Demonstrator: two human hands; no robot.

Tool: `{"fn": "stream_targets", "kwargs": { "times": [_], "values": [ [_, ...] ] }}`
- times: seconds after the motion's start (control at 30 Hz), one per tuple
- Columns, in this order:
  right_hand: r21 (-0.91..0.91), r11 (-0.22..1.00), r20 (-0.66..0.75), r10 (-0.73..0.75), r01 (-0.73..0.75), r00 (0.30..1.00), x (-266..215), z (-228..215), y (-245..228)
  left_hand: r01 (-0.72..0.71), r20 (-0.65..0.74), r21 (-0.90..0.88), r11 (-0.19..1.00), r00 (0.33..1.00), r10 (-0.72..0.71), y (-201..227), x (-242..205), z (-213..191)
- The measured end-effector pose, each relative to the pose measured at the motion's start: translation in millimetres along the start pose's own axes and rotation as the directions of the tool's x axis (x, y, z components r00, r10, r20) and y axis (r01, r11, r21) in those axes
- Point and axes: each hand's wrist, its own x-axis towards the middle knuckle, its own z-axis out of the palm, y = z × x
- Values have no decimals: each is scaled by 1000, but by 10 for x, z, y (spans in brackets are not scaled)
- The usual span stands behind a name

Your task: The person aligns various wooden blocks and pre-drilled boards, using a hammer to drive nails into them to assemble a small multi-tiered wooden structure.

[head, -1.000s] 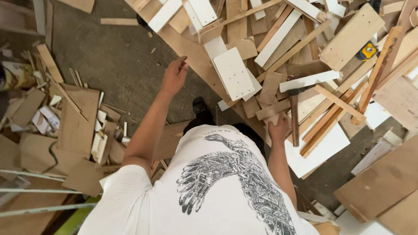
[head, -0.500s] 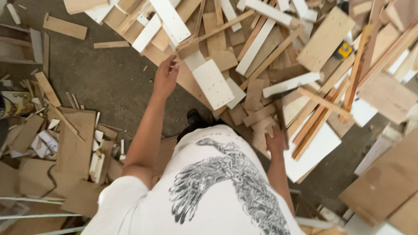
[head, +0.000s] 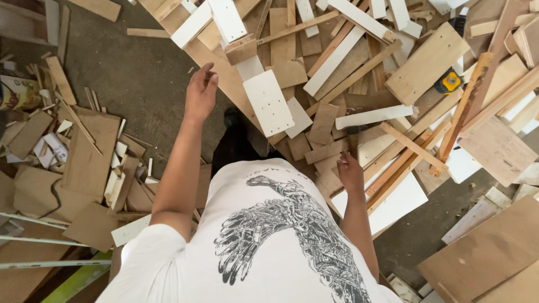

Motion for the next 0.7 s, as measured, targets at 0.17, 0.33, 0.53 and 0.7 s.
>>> {"fn": "stream_targets", "kwargs": {
  "times": [0.17,0.33,0.53,0.7],
  "values": [
    [67,998,-81,-16,22,997,90,54,-342,-30,0,0,1000,1000,30,28,442,-61],
    [97,995,-147,29,-15,989,141,170,-846,-29,90,-35,999,995,32,6,1017,-152],
    [103,995,-216,29,-7,976,234,401,-1502,91,297,-21,996,952,-80,-247,1531,-253],
    [97,992,-246,101,-79,964,370,585,-2216,-42,452,82,996,892,1,-640,1864,-243]
  ]
}}
